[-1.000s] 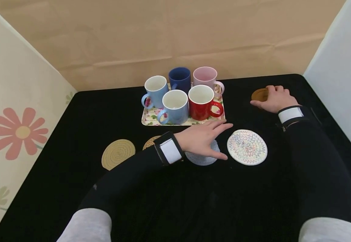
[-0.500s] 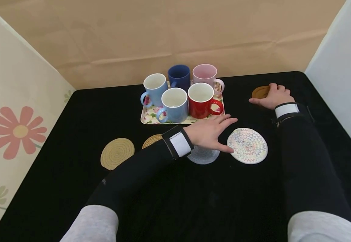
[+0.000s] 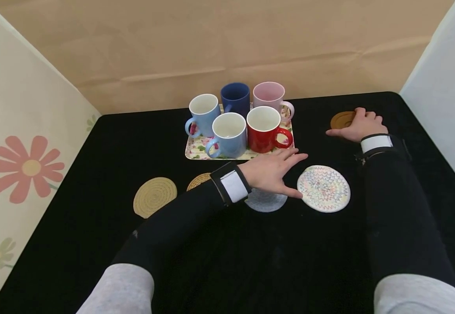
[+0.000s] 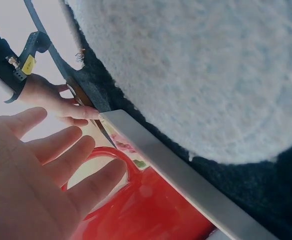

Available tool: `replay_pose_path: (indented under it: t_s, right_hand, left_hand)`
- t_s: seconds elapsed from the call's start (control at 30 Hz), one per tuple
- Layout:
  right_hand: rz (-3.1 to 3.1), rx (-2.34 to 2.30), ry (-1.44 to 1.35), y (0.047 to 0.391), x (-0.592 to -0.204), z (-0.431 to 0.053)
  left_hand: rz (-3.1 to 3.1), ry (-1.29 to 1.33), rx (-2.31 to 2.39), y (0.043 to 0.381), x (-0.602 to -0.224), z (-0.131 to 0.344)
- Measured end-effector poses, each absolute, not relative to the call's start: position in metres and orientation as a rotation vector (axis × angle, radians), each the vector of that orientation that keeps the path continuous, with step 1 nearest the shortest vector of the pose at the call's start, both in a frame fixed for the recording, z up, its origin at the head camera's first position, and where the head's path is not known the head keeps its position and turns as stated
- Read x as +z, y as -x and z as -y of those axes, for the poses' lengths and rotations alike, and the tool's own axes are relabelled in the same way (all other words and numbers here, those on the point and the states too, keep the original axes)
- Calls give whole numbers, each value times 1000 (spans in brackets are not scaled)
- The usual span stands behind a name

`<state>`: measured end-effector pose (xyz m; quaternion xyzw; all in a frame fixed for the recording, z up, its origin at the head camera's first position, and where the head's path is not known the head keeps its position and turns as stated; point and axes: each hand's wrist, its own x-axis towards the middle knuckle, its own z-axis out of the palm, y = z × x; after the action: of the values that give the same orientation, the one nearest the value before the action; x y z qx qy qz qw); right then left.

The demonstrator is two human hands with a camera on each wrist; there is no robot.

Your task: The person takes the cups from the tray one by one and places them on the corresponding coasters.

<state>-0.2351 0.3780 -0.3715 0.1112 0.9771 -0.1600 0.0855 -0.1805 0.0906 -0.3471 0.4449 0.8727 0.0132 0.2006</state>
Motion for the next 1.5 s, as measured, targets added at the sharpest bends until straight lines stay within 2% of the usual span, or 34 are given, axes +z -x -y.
replay_pose_path:
  t_s: [0.47,0.8,1.5]
  right_hand:
    - [-2928,-461,-256,220,-374,-390]
    - [-2932,-441,-50,211,-379,-409]
    - [-2920,-425,102,149,-381,-419]
  left_hand:
    - [-2452,-1254,-29,177,-349,-91]
    - [-2467,-1234,-30,173,-351,-93]
    - [-2456,-1260,16,171,-351,-90]
